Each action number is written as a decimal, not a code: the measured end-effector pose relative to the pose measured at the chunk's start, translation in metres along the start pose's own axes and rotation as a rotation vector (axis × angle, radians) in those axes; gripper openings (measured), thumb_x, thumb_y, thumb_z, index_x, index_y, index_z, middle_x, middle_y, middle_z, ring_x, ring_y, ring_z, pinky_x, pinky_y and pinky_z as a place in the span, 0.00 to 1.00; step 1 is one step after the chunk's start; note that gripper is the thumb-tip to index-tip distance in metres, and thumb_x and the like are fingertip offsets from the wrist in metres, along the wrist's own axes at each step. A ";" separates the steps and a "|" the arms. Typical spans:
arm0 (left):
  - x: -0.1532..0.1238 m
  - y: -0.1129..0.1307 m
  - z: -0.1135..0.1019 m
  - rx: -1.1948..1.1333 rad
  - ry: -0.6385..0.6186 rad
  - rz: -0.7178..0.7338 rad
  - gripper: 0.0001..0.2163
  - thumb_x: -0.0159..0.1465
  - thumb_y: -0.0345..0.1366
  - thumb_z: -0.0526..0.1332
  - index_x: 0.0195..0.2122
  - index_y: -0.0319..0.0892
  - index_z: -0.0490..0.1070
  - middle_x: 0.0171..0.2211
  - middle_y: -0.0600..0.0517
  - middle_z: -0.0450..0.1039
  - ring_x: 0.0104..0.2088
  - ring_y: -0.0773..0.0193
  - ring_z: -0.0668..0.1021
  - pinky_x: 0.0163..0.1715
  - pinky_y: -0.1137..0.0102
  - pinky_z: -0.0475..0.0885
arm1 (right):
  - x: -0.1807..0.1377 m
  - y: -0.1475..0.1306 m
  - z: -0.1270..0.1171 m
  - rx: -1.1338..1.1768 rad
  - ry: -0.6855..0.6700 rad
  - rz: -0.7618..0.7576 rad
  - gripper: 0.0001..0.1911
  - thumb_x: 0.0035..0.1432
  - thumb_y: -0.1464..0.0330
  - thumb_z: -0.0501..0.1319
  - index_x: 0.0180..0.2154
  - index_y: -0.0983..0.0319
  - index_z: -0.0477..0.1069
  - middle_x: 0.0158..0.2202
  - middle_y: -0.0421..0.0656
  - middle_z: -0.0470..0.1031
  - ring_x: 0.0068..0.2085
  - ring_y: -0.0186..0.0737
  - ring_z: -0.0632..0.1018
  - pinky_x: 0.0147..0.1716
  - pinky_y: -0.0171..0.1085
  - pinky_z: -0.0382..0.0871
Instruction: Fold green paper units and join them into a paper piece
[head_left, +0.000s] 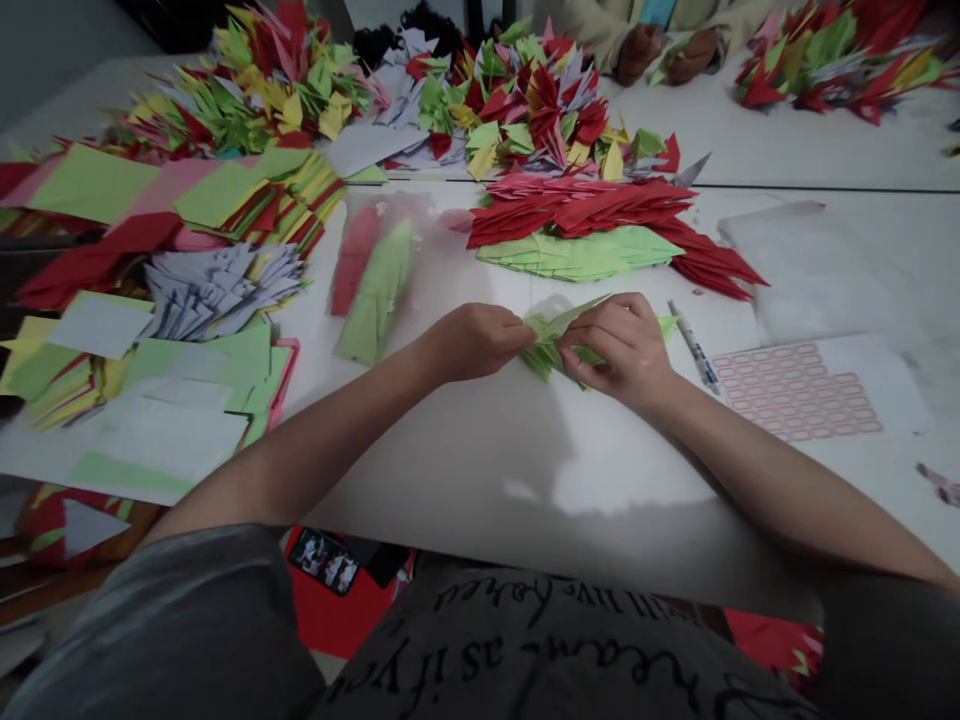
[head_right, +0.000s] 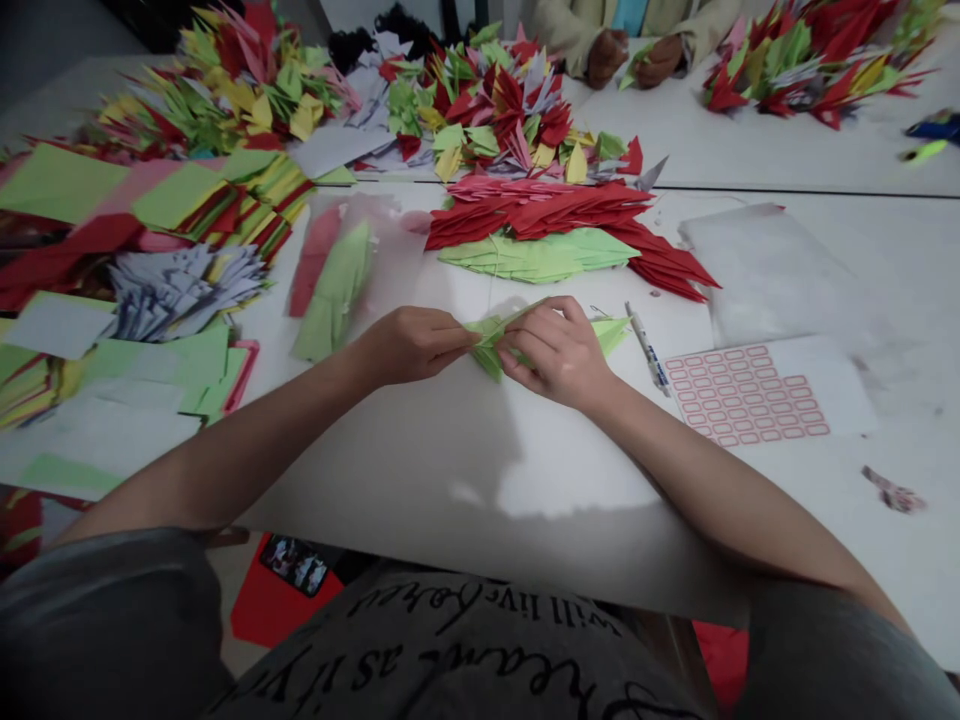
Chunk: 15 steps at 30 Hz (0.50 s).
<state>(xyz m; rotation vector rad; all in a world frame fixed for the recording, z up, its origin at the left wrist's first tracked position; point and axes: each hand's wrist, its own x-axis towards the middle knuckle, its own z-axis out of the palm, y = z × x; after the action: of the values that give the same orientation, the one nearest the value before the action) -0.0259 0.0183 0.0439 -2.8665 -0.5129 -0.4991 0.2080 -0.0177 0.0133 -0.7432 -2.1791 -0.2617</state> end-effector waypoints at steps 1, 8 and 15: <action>-0.001 -0.001 0.000 0.000 0.012 -0.001 0.10 0.67 0.34 0.52 0.35 0.40 0.73 0.26 0.51 0.74 0.28 0.66 0.75 0.27 0.71 0.66 | -0.001 0.001 0.000 0.008 0.006 0.002 0.04 0.58 0.68 0.61 0.37 0.57 0.68 0.34 0.39 0.77 0.35 0.37 0.75 0.40 0.42 0.65; -0.006 0.001 0.005 -0.113 0.105 -0.092 0.08 0.67 0.35 0.55 0.40 0.41 0.73 0.30 0.51 0.77 0.30 0.68 0.77 0.30 0.74 0.69 | -0.006 0.002 0.003 0.075 -0.044 0.030 0.06 0.58 0.70 0.61 0.40 0.60 0.71 0.37 0.42 0.78 0.38 0.37 0.76 0.38 0.42 0.64; -0.064 0.025 -0.058 0.068 0.222 -0.374 0.18 0.61 0.33 0.63 0.53 0.46 0.68 0.38 0.51 0.77 0.35 0.63 0.78 0.35 0.68 0.73 | -0.014 0.000 0.006 0.067 0.015 0.063 0.08 0.57 0.73 0.61 0.40 0.59 0.70 0.36 0.40 0.78 0.36 0.35 0.76 0.38 0.41 0.64</action>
<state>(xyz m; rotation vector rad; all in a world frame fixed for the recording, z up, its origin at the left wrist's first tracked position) -0.0901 -0.0375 0.0717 -2.6100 -1.0079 -0.8280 0.2113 -0.0217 -0.0014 -0.7687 -2.1350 -0.1608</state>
